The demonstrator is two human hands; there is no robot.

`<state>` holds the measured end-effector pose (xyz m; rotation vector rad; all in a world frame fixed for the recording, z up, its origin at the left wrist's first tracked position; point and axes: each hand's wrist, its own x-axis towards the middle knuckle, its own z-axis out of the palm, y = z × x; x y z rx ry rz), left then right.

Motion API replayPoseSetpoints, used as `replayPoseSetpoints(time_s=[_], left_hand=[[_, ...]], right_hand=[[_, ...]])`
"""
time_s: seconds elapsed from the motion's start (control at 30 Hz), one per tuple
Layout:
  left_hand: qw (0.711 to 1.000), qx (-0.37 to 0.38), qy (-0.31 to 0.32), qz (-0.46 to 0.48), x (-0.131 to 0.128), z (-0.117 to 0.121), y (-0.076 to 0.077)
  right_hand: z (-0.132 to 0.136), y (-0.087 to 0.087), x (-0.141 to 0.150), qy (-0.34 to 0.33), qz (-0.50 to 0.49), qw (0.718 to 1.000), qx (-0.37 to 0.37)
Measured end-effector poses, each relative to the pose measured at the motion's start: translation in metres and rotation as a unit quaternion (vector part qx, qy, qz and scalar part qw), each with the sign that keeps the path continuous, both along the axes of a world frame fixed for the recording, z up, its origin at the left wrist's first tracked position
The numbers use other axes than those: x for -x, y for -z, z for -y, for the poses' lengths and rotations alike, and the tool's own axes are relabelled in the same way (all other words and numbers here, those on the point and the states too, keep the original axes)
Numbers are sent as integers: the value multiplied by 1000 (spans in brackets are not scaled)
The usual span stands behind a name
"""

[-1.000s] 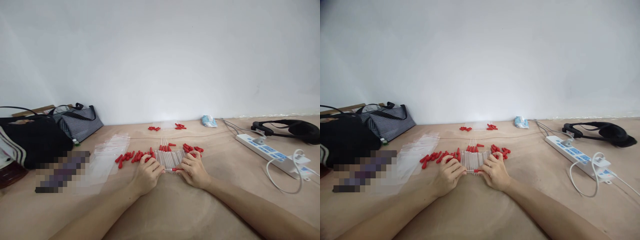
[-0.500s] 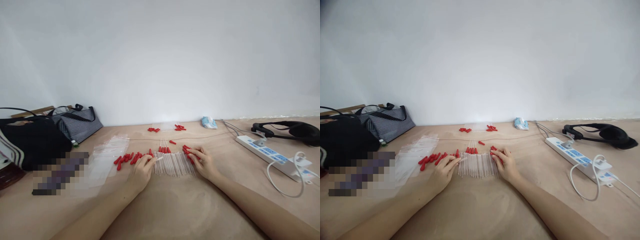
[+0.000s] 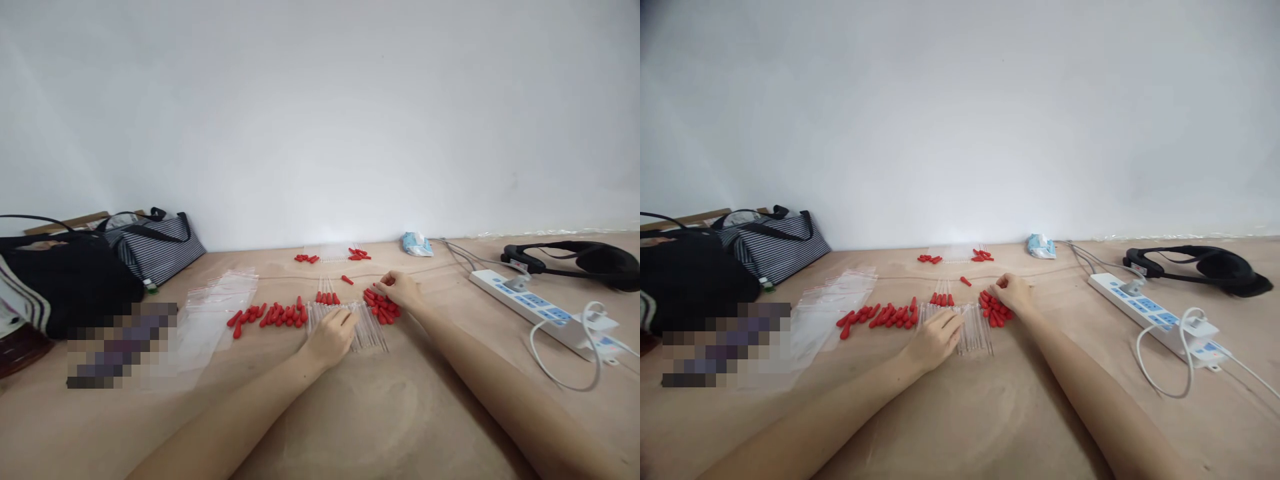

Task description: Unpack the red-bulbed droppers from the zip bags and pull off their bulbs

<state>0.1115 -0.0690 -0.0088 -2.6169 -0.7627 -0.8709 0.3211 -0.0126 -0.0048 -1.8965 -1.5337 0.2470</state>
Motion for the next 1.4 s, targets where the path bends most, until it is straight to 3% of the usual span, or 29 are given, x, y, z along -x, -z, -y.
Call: replayPoseSetpoints(time_s=[0.33,0.6,1.0,1.17,1.27,1.4], left_hand=[[997,55,42,23,-7,7,2],[990,127,64,14,-2,12,-6],[992,129,16,3,-1,5,-4],[991,127,27,23,1,3,-3],[989,138,31,36,3,3,-1],[988,141,45,41,4,2,2]], right_hand=[[2,4,4,20,47,998,30],[4,1,5,24,63,997,36],[4,0,5,28,77,997,13],[14,-9,17,-70,116,990,-36],[22,-13,30,-143,146,978,-29],[28,-12,42,-173,165,971,-8]])
